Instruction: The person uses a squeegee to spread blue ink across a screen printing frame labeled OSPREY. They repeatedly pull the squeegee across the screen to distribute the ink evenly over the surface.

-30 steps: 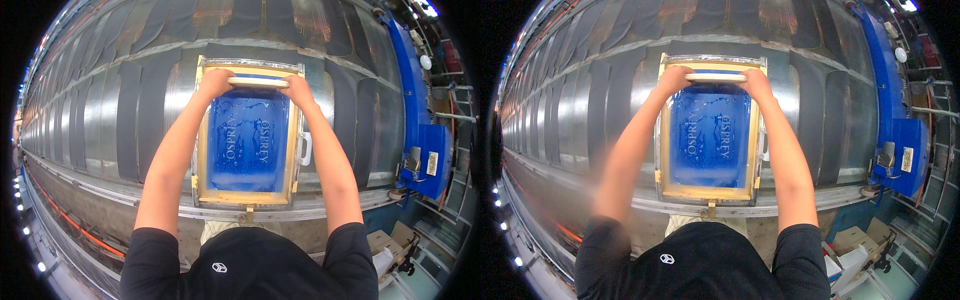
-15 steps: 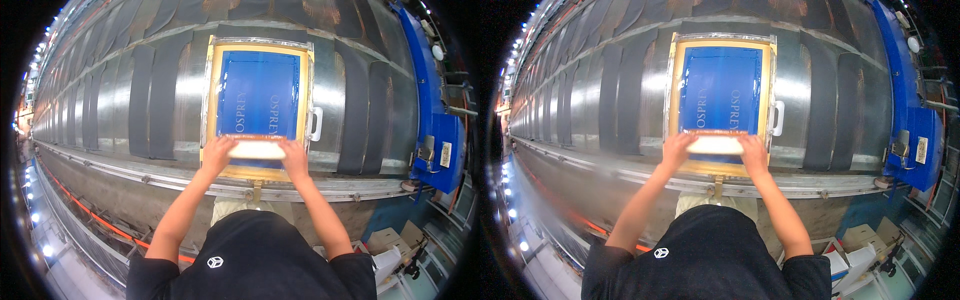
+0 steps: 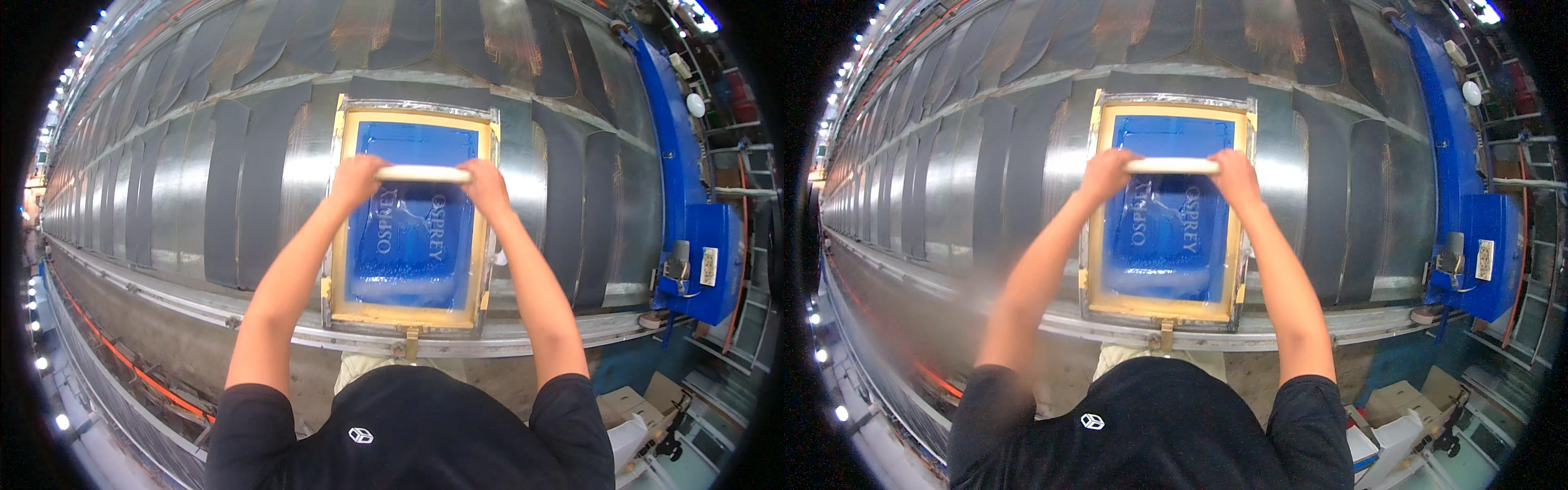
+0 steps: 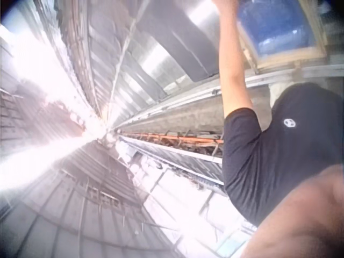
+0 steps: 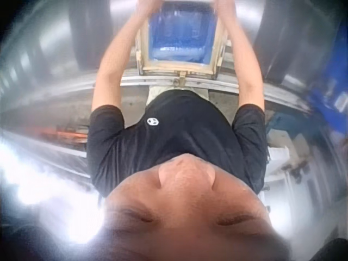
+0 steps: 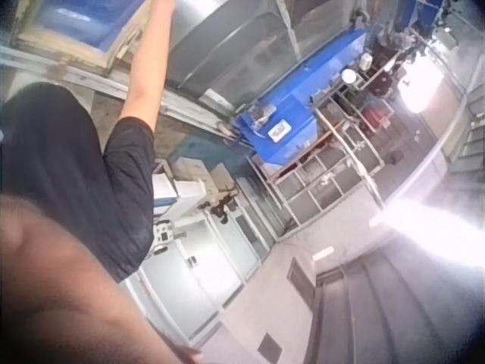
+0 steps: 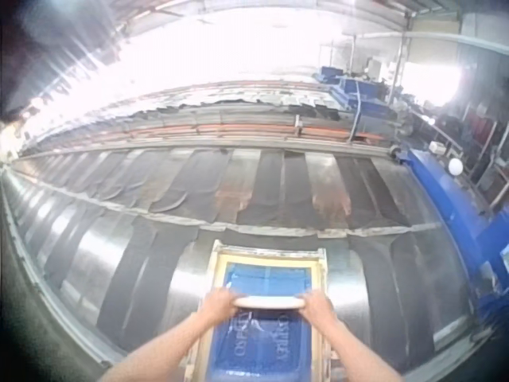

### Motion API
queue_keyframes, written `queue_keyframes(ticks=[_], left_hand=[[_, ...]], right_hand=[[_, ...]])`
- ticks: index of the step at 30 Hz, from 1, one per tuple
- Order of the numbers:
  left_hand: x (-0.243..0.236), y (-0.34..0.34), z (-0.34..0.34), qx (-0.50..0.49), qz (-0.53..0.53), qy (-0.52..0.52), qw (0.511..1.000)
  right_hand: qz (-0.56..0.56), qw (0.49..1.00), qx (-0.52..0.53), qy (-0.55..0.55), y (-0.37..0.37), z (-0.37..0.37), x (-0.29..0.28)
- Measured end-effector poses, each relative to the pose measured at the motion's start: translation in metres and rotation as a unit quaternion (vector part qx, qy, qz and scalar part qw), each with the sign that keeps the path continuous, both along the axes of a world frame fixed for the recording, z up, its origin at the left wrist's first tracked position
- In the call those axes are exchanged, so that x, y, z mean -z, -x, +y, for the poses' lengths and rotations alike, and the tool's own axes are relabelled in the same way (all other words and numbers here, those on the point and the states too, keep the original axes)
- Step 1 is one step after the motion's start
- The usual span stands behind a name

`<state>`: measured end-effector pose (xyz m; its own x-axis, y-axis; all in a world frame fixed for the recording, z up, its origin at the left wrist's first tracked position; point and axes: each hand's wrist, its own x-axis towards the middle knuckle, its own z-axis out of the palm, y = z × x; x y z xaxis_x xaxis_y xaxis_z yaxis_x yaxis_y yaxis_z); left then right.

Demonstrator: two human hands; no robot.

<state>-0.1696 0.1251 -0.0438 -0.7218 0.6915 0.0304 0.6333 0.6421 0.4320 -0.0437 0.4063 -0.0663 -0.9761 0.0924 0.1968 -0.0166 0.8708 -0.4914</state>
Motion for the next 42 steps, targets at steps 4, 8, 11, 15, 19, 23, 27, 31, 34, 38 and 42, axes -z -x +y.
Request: queue_keyframes(ticks=[4,8,11,15,19,23,27,31,34,38,42], left_hand=[[-0.002,0.078,0.038,-0.006,-0.005,0.046,0.999],[0.009,0.098,0.051,-0.022,0.000,0.063,0.998],[0.006,0.089,0.054,-0.024,-0.040,0.072,0.996],[0.007,0.055,0.030,-0.024,-0.041,0.057,0.997],[0.015,-0.037,-0.017,-0.010,-0.041,0.035,0.999],[0.018,-0.155,-0.075,-0.015,-0.023,0.001,1.000],[0.011,-0.238,-0.112,-0.014,0.017,-0.004,1.000],[0.002,-0.248,-0.125,0.008,0.027,0.010,1.000],[-0.014,-0.245,-0.122,0.008,-0.020,0.000,1.000],[-0.007,-0.243,-0.115,0.021,-0.040,-0.050,0.998],[-0.001,-0.253,-0.122,-0.014,-0.032,-0.024,0.999]], right_hand=[[-0.081,0.994,0.048,0.047,0.073,0.031,-0.014],[-0.115,0.989,0.069,0.065,0.091,0.038,-0.014],[-0.094,0.989,0.085,0.073,0.079,0.035,-0.007],[-0.109,0.986,0.096,0.079,0.045,0.008,-0.007],[-0.102,0.993,0.064,0.012,-0.052,-0.033,0.005],[-0.051,0.996,0.048,0.063,-0.164,-0.088,0.004],[-0.049,0.994,0.048,0.087,-0.241,-0.129,0.008],[-0.062,0.992,0.006,0.108,-0.245,-0.126,-0.009],[-0.082,0.902,0.108,0.409,-0.206,-0.071,-0.013],[-0.040,0.895,0.309,0.318,-0.140,0.005,0.029],[-0.060,0.885,0.346,0.306,-0.108,-0.012,0.050]])
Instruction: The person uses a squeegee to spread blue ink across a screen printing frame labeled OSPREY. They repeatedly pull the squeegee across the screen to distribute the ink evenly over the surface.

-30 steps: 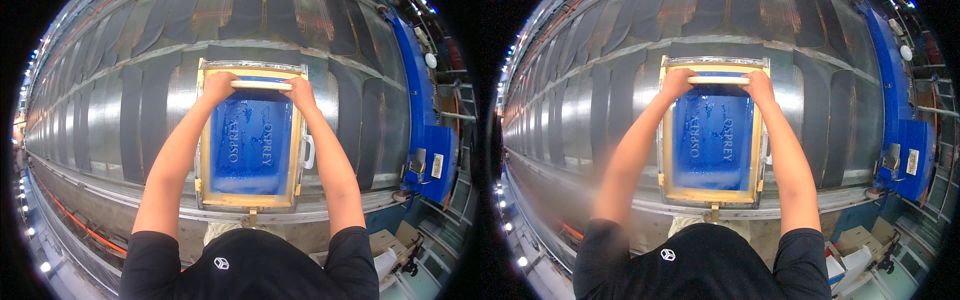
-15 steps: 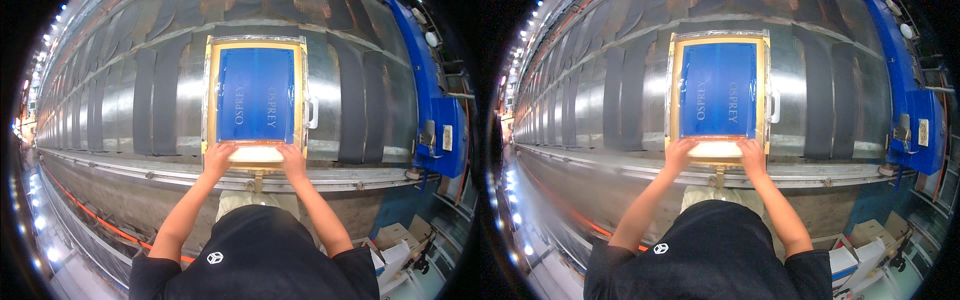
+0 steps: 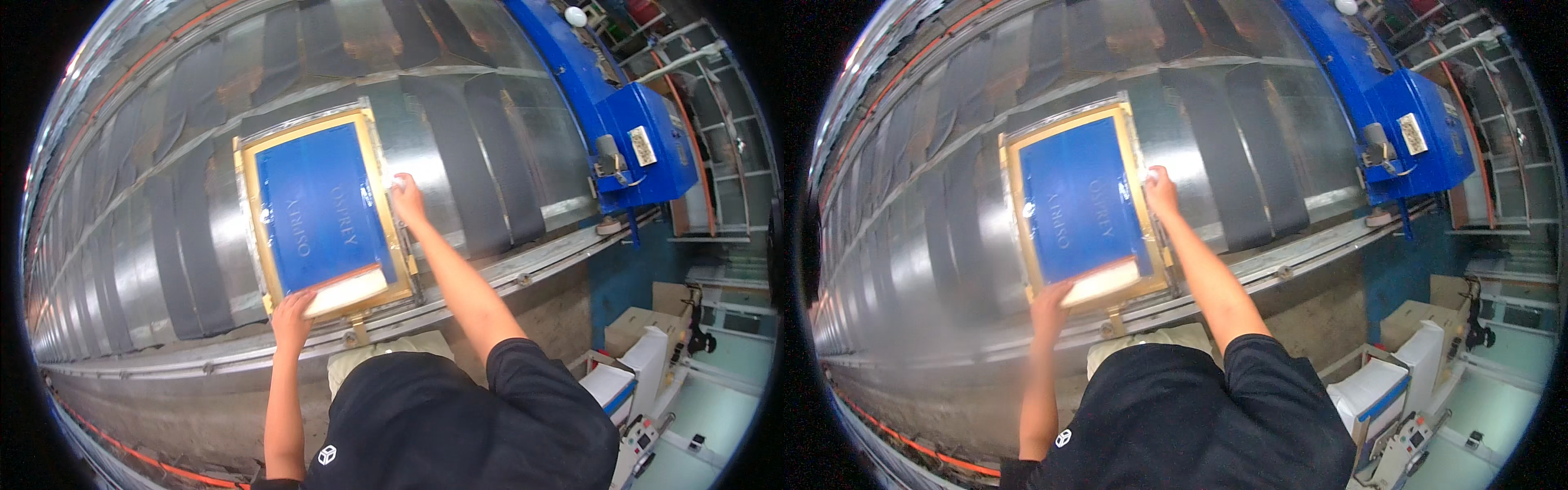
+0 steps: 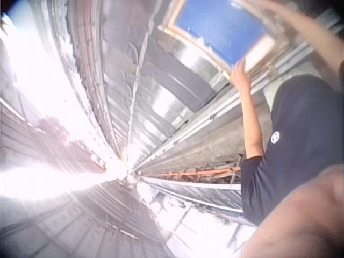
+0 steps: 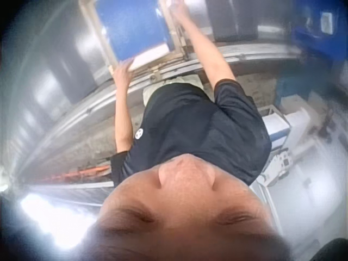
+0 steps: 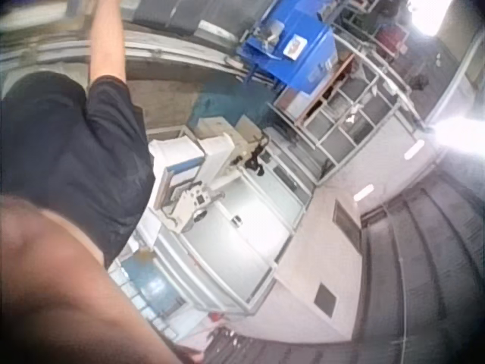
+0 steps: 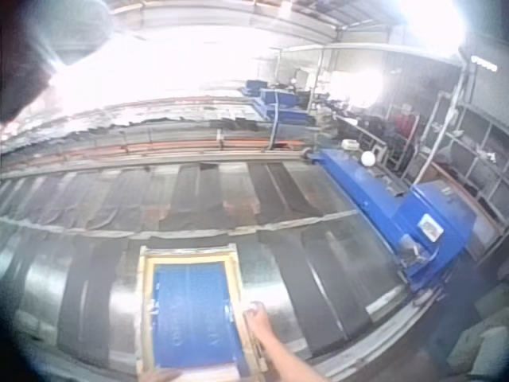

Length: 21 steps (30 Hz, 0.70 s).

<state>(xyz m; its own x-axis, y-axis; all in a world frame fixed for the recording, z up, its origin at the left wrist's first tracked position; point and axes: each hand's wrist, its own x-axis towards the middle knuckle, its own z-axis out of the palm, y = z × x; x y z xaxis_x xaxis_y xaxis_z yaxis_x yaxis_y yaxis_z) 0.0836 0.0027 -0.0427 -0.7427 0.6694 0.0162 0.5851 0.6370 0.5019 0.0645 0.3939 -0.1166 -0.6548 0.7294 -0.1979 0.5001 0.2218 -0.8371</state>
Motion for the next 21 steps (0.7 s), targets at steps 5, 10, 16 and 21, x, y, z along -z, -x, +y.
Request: queue_keyframes(ticks=[5,10,16,21], left_hand=[[-0.004,-0.006,0.007,-0.004,-0.018,0.004,1.000],[-0.018,-0.015,0.015,0.000,0.017,-0.012,1.000],[-0.046,-0.057,0.121,0.008,-0.025,-0.041,0.999],[-0.038,-0.119,0.270,0.034,-0.027,-0.056,0.997]], right_hand=[[0.111,0.990,0.031,-0.077,-0.018,-0.004,-0.011],[0.090,0.996,0.011,-0.024,-0.019,-0.003,-0.074],[0.078,0.993,-0.041,-0.078,-0.037,0.109,-0.120],[0.127,0.977,-0.056,-0.160,-0.097,0.278,-0.104]])
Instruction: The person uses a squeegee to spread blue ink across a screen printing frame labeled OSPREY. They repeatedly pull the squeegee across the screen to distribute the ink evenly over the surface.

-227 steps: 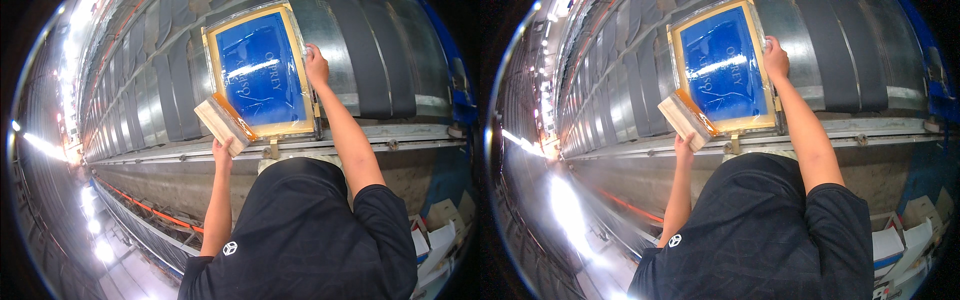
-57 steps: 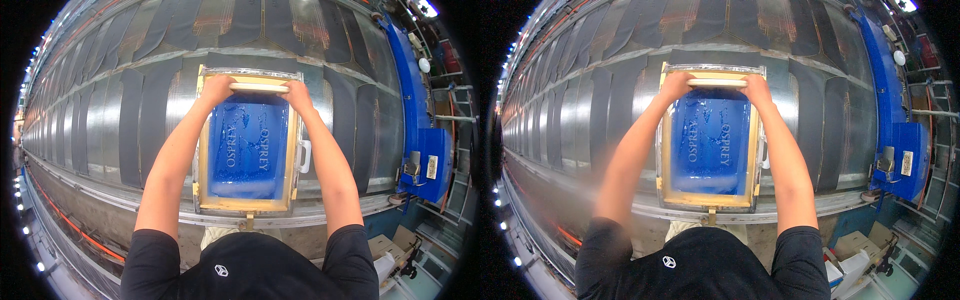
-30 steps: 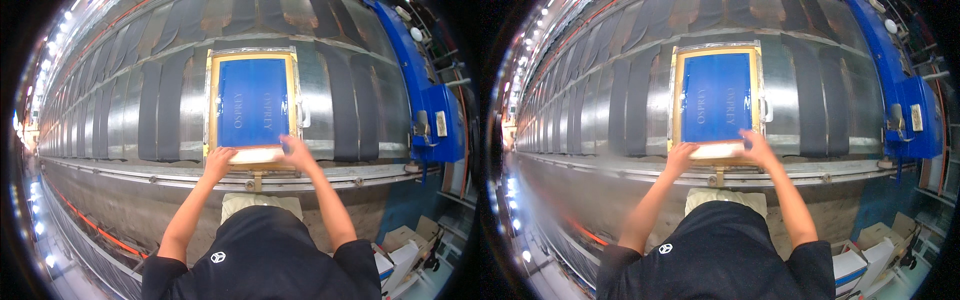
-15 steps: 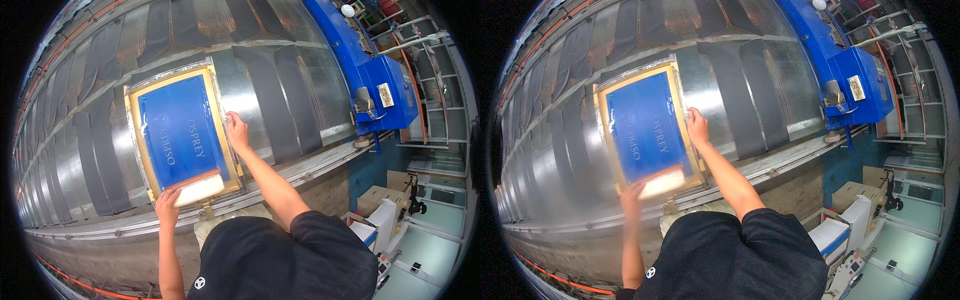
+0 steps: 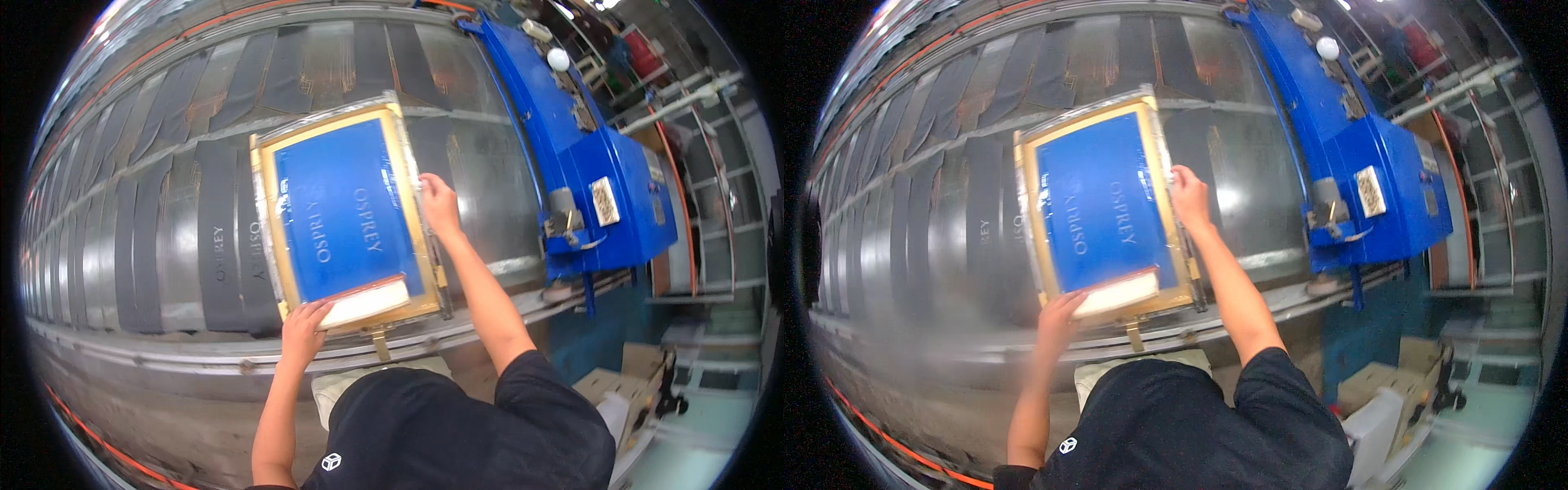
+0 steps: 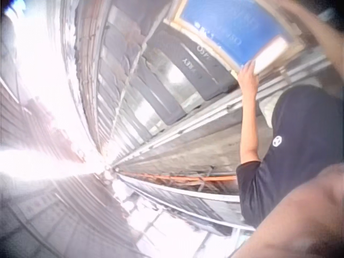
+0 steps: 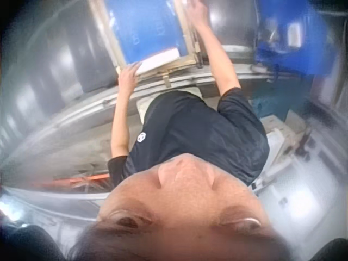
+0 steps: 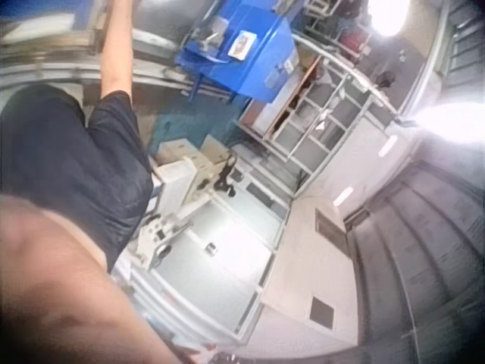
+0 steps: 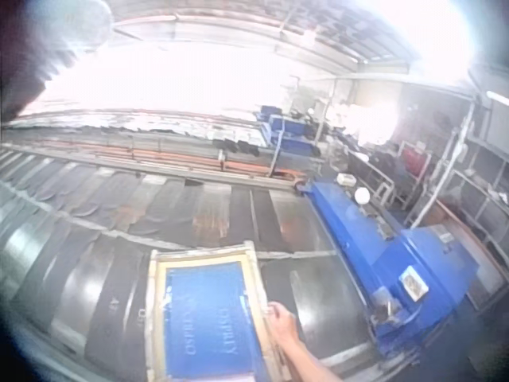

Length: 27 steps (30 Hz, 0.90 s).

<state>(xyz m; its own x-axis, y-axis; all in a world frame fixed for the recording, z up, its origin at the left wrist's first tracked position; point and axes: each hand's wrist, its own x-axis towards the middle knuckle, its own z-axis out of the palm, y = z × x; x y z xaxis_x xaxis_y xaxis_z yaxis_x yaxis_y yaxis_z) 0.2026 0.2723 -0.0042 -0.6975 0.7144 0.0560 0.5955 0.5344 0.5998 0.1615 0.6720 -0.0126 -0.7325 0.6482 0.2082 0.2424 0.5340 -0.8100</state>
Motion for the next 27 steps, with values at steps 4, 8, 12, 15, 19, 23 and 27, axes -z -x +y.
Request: queue_keyframes(ticks=[4,8,12,15,19,23,27], left_hand=[[0.007,-0.054,0.103,0.007,0.006,0.024,1.000],[0.018,-0.077,0.173,0.033,0.010,0.036,0.999],[0.019,-0.082,0.200,0.042,0.000,0.113,0.993],[0.026,-0.076,0.191,0.029,-0.026,0.135,0.990],[-0.001,-0.068,0.187,-0.006,-0.035,0.128,0.991],[-0.005,-0.066,0.170,-0.043,0.026,0.114,0.992],[-0.005,-0.070,0.165,-0.075,0.047,0.131,0.987]], right_hand=[[-0.034,0.999,0.007,0.002,-0.051,0.109,0.004],[-0.004,0.999,0.011,-0.037,-0.088,0.190,0.046],[-0.011,0.999,0.035,0.003,-0.123,0.205,0.078],[-0.006,0.999,0.035,0.009,-0.132,0.197,0.088],[-0.014,0.998,0.047,0.034,-0.138,0.190,0.094],[-0.034,0.996,0.040,0.074,-0.130,0.161,0.084],[-0.026,0.994,0.045,0.094,-0.119,0.156,0.086]])
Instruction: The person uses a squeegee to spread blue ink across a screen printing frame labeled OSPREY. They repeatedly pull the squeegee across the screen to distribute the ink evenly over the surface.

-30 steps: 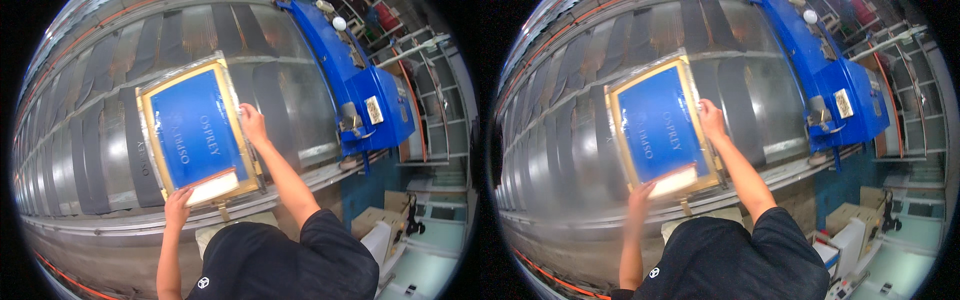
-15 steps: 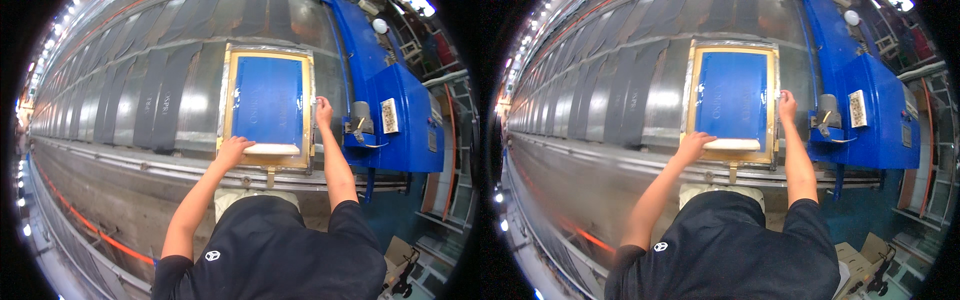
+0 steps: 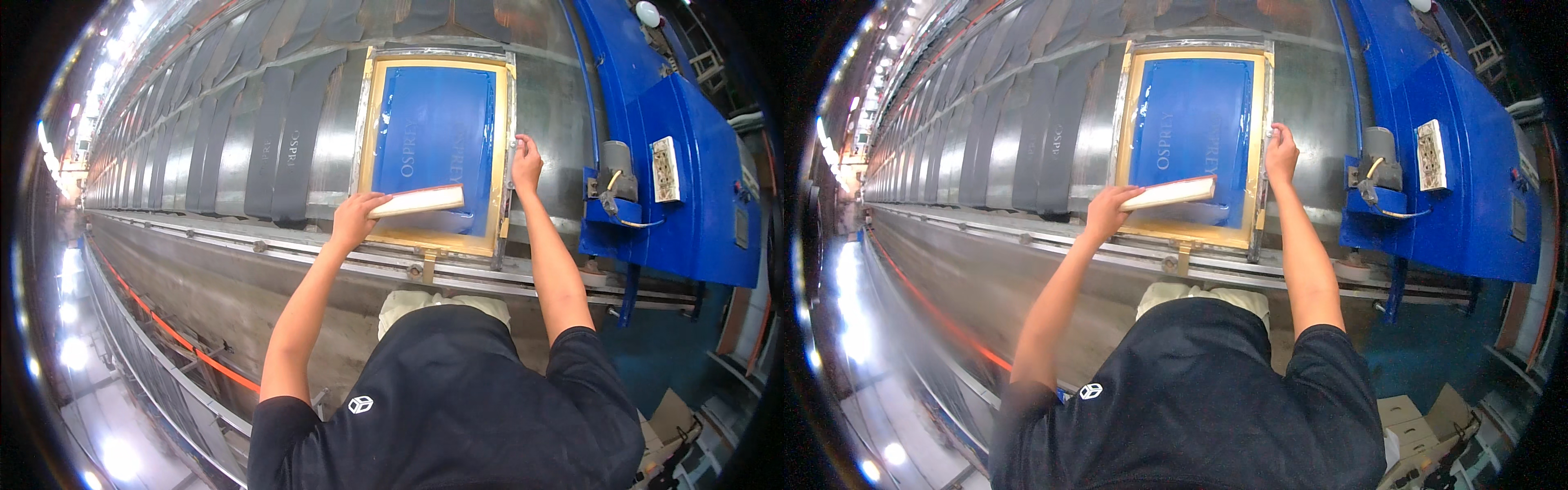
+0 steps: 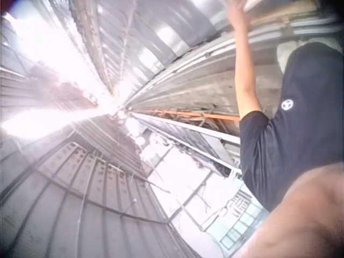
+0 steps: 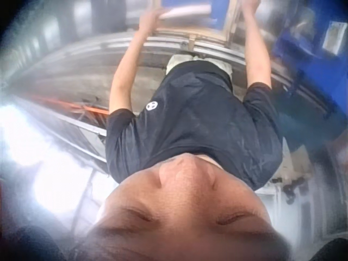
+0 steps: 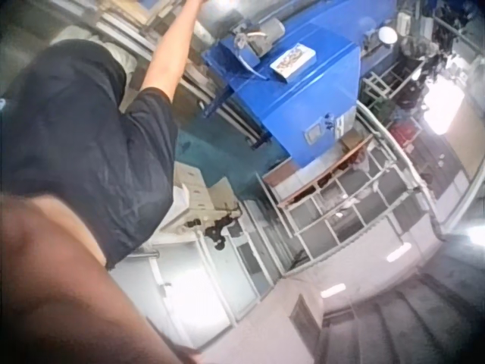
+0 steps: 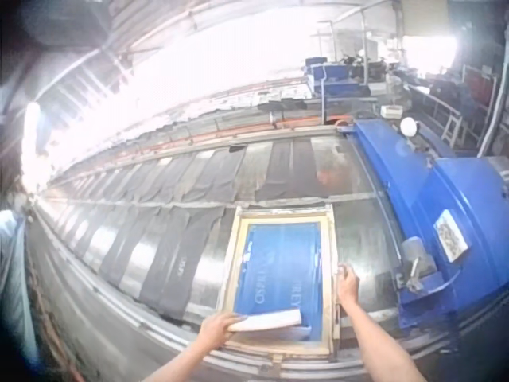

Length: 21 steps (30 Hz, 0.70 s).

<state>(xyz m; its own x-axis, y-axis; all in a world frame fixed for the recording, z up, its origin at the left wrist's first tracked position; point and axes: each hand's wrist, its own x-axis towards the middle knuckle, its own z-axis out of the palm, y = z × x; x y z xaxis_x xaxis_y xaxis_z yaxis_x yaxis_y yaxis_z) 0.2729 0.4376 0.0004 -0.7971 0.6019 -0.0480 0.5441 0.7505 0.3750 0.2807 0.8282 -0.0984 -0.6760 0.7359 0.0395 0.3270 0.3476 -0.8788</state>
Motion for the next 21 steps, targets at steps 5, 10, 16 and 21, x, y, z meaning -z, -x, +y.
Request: queue_keyframes(ticks=[5,10,16,21], left_hand=[[0.006,-0.023,-0.009,0.021,0.013,-0.013,1.000],[0.027,-0.058,-0.028,0.095,0.021,-0.006,0.995],[0.047,-0.056,-0.023,0.108,0.068,0.015,0.992],[0.053,0.007,0.015,0.100,0.097,0.001,0.990]], right_hand=[[-0.024,1.000,0.009,-0.006,0.003,0.004,0.013],[-0.052,0.998,0.003,0.028,0.002,-0.003,0.004],[-0.044,0.999,0.011,0.009,0.003,-0.003,0.006],[-0.068,0.998,-0.004,-0.004,0.003,0.000,0.001]])
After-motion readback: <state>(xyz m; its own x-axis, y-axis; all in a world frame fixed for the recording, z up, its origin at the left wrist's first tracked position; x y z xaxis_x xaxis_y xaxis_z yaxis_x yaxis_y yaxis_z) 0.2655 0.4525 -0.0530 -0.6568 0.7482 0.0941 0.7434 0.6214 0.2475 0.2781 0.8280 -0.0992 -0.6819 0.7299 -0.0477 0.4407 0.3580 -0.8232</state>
